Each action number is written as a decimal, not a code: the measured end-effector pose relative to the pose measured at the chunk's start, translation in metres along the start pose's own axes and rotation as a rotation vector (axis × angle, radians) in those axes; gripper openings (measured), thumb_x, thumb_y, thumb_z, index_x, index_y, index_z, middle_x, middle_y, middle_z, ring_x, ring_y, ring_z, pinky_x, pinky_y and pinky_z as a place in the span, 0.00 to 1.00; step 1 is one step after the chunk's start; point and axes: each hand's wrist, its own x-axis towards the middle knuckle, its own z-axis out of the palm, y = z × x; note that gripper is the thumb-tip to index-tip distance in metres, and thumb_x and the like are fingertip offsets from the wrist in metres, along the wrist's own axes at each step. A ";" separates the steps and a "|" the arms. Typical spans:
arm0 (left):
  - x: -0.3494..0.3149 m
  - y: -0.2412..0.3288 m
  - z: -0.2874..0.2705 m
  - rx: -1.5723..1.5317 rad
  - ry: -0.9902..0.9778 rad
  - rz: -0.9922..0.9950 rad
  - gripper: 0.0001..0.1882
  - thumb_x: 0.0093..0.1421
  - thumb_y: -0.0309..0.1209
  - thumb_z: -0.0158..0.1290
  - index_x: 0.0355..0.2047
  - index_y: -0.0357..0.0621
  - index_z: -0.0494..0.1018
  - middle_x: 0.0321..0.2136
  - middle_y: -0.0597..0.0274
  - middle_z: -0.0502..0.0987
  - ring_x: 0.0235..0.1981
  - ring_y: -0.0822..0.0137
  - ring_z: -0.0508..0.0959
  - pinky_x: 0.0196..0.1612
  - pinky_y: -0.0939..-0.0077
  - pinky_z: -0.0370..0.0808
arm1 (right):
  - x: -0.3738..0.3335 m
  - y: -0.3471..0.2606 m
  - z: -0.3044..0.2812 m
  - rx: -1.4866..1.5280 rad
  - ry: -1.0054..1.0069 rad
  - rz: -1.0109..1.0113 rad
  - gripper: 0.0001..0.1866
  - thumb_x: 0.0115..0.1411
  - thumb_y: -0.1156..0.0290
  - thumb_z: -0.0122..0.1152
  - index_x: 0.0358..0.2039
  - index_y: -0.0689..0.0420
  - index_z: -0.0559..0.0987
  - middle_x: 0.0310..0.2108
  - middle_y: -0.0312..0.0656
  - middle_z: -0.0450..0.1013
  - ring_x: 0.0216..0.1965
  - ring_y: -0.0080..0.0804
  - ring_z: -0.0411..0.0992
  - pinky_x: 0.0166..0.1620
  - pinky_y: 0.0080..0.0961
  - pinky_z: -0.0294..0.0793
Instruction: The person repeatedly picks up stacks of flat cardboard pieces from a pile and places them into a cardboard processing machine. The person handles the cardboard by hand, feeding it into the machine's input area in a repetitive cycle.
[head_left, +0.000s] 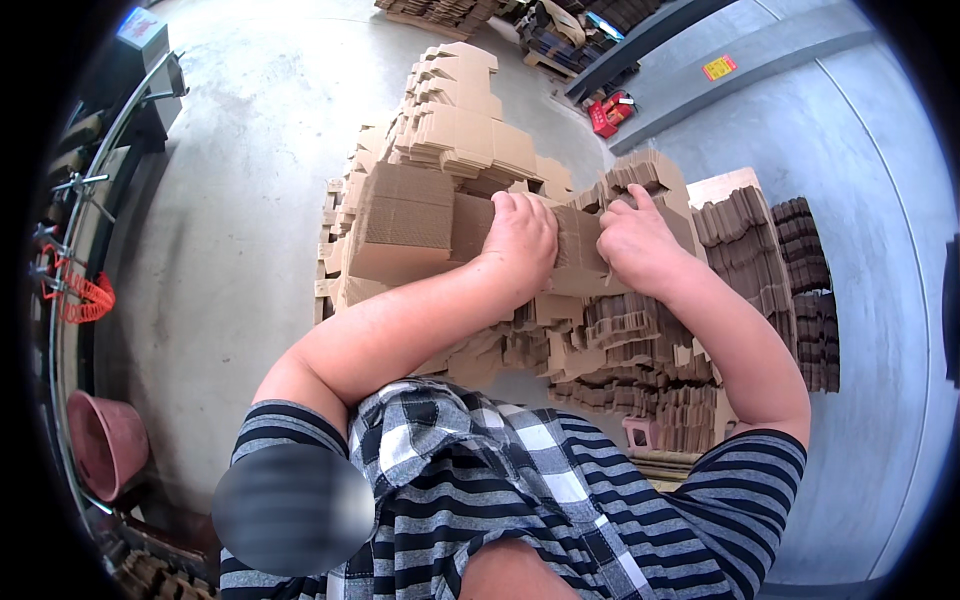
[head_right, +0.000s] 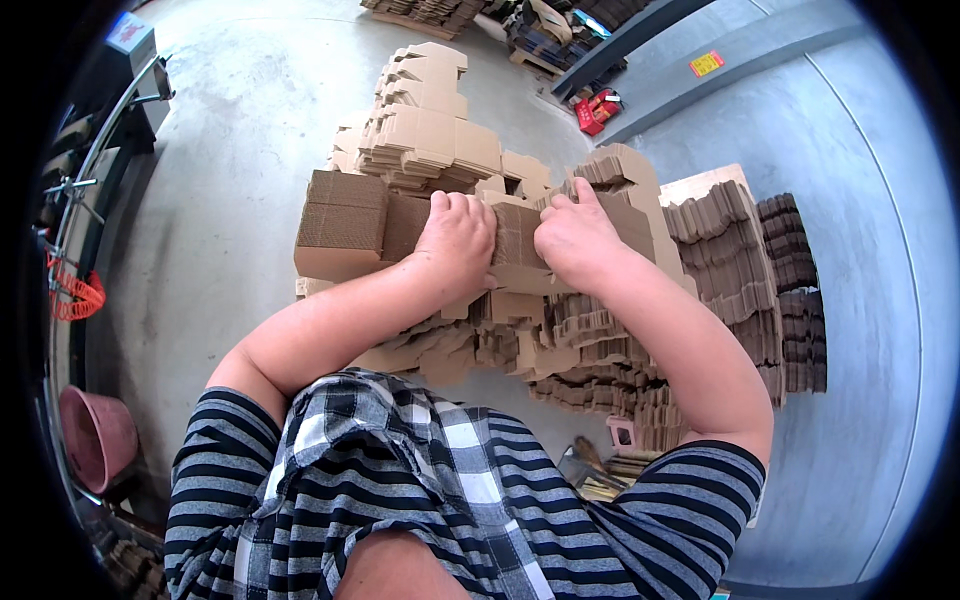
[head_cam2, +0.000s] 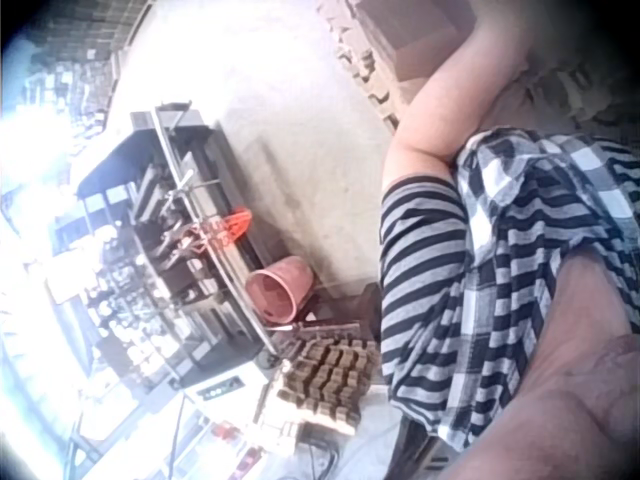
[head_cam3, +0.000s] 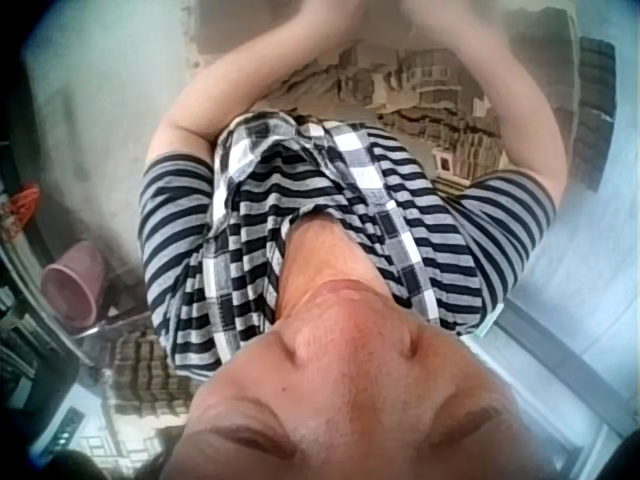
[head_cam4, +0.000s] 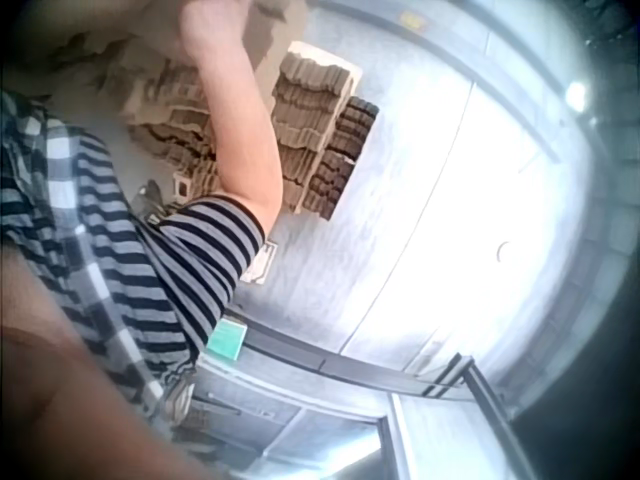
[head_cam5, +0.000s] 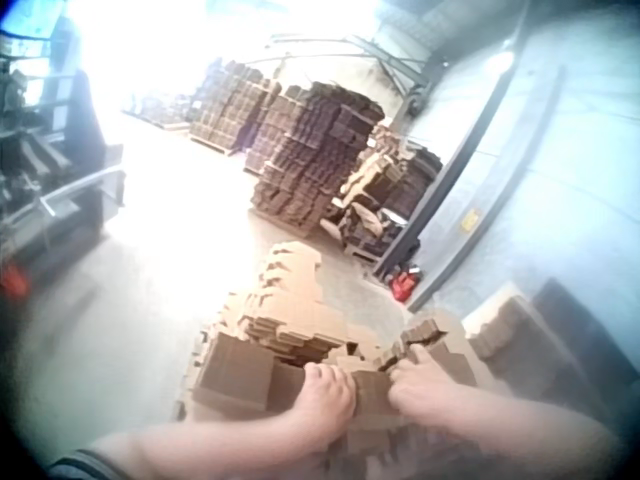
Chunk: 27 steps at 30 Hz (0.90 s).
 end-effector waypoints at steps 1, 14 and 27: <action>-0.001 0.000 -0.003 -0.005 -0.008 0.008 0.43 0.43 0.61 0.56 0.46 0.33 0.68 0.38 0.54 0.70 0.42 0.57 0.68 0.47 0.58 0.61 | 0.001 -0.001 0.001 0.006 -0.005 -0.009 0.03 0.42 0.74 0.58 0.17 0.54 0.80 0.27 0.38 0.71 0.42 0.36 0.68 0.61 0.50 0.51; 0.004 0.004 0.003 -0.004 0.005 -0.015 0.47 0.43 0.62 0.57 0.49 0.31 0.66 0.40 0.53 0.71 0.44 0.55 0.68 0.49 0.55 0.61 | 0.004 0.002 0.014 -0.109 -0.042 -0.047 0.08 0.45 0.72 0.57 0.27 0.57 0.80 0.33 0.42 0.73 0.44 0.37 0.68 0.60 0.47 0.52; 0.006 0.002 0.001 -0.013 -0.022 0.001 0.45 0.42 0.62 0.57 0.47 0.32 0.67 0.38 0.55 0.71 0.42 0.57 0.68 0.47 0.58 0.61 | -0.030 -0.009 0.009 0.007 0.131 0.065 0.05 0.47 0.71 0.57 0.24 0.54 0.80 0.34 0.38 0.70 0.50 0.34 0.65 0.63 0.53 0.47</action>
